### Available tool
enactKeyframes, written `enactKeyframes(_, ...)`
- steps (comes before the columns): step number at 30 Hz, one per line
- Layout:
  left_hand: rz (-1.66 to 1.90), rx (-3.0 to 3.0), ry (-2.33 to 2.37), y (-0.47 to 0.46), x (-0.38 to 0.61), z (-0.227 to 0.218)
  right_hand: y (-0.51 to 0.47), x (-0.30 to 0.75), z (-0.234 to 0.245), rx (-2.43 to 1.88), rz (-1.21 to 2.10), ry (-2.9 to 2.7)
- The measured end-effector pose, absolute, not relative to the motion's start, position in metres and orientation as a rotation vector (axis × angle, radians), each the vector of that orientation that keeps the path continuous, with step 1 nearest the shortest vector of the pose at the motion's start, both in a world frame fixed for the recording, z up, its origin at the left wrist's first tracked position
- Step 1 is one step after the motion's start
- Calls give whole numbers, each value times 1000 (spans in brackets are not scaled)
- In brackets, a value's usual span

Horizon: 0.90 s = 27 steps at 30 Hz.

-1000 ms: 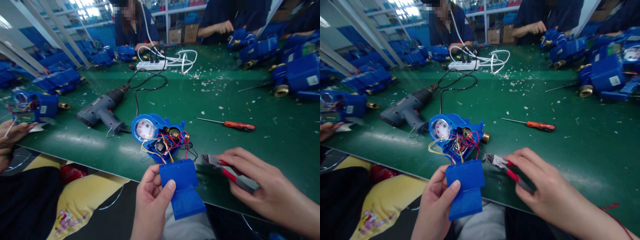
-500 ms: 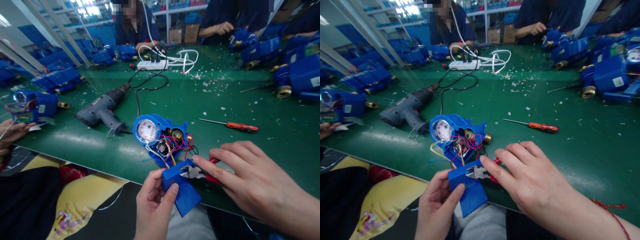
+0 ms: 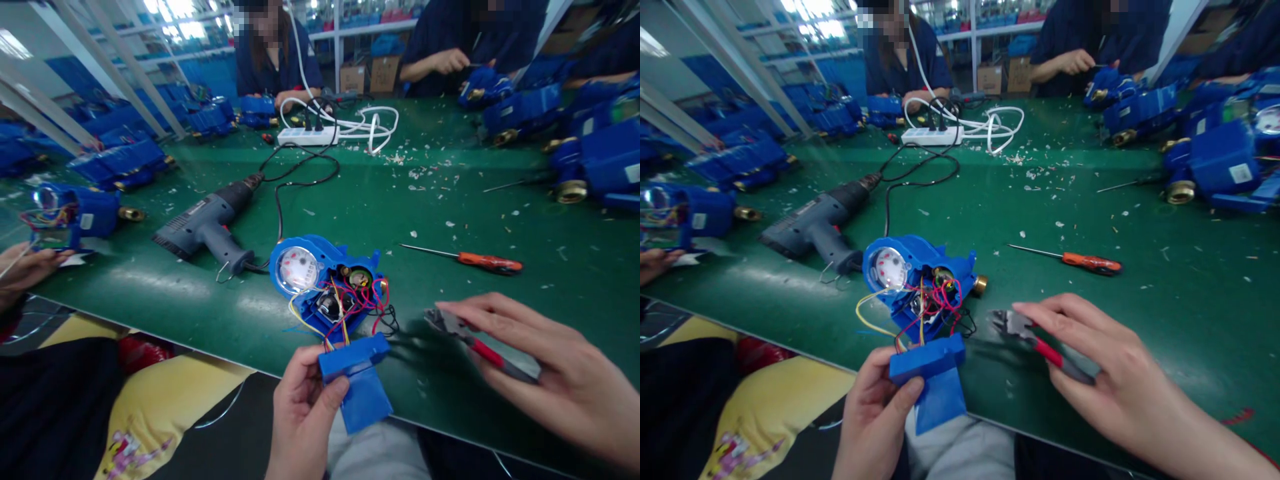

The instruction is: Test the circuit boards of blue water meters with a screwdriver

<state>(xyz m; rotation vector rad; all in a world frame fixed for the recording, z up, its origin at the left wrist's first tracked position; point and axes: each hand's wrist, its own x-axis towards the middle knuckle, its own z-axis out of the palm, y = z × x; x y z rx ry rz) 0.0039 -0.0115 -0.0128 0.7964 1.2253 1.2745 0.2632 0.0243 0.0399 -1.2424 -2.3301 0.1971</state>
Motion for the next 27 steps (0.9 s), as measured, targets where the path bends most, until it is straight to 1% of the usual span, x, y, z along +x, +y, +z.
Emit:
enactKeyframes(4, 1324, 846, 1206, -10, 3, -19, 24, 288, 8, -1349, -102, -2466)
enactKeyframes(7, 1349, 862, 1200, -8, 3, -21, 27, 291, -6, -1352, -195, -2504)
enactKeyframes(11, 1364, 875, 1206, -7, 3, -24, 28, 268, 8, -1192, -64, -2323)
enactKeyframes(14, 1372, 907, 1210, -7, 2, -24, 25, 237, 22, -1032, 202, -2163)
enactKeyframes(17, 1369, 893, 1222, -9, 2, -17, 22, 208, 24, -970, 423, -2158)
enactKeyframes(21, 1304, 702, 1204, -12, 5, 7, 19, 196, 23, -1030, 315, -2021)
enactKeyframes(23, 1264, 587, 1181, -12, 6, 23, 16, 198, 27, -986, 303, -1978)
enactKeyframes(27, 1107, 523, 987, -6, 11, 55, 17, 204, 38, -817, 338, -2278)
